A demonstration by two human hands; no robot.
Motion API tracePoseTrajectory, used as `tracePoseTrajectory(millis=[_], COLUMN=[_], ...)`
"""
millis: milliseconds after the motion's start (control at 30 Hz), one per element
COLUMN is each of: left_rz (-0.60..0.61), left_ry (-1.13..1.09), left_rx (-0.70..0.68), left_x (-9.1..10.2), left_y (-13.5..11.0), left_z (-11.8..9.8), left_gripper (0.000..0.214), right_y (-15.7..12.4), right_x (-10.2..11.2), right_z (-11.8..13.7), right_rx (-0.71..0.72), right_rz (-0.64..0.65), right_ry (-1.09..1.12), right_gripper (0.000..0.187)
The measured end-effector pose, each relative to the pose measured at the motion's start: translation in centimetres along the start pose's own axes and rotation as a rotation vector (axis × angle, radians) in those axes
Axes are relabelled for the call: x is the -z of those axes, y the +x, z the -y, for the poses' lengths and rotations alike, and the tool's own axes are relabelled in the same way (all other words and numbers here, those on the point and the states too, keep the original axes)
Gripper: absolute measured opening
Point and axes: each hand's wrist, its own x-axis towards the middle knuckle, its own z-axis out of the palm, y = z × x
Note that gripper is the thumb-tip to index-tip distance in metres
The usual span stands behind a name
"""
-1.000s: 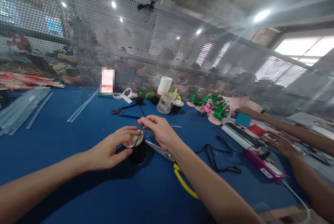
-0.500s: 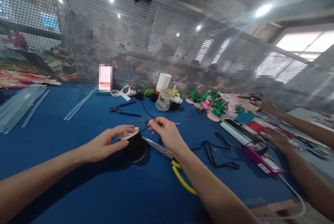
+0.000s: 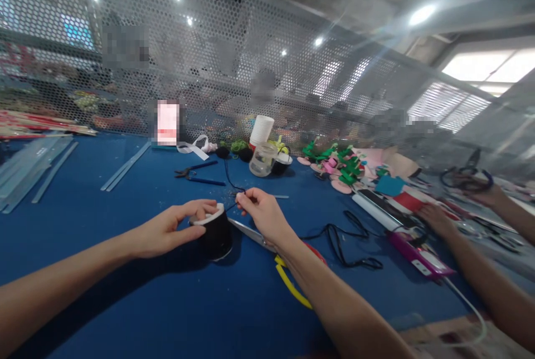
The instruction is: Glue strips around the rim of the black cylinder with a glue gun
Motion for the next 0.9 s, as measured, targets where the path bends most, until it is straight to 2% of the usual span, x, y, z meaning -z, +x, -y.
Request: tracePoseTrajectory(millis=[300,433,533,767,900], left_rz=[0.119,0.135,0.104,-0.071,-0.058], left_ry=[-0.001,0.003,0.032,0.14,0.134], left_rx=[-0.002,-0.007,0.009,0.073,0.06], left_x=[0.9,1.1,0.8,-0.6,-0.7], left_y=[0.1,0.0,0.0,0.1,0.1], left_z=[-0.4,-0.7,-0.8,-0.5,-0.6], left_gripper=[0.012,0.013,0.011,0.02,0.019], right_y=[-0.2,-0.3,-0.4,-0.5,-0.5], right_x=[-1.4,-1.9,-2.1,-2.5,-2.5], right_z=[-0.4,-0.5,-0.4,-0.9,-1.1], right_rx=[-0.034,-0.022,-0.016,0.009,0.018], right_rz=[0.06,0.061,0.062,0.074,0.068], right_ry=[0.1,0.087,0.07,0.065,0.044], right_gripper=[0.014,0.015,0.018,0.018,0.016])
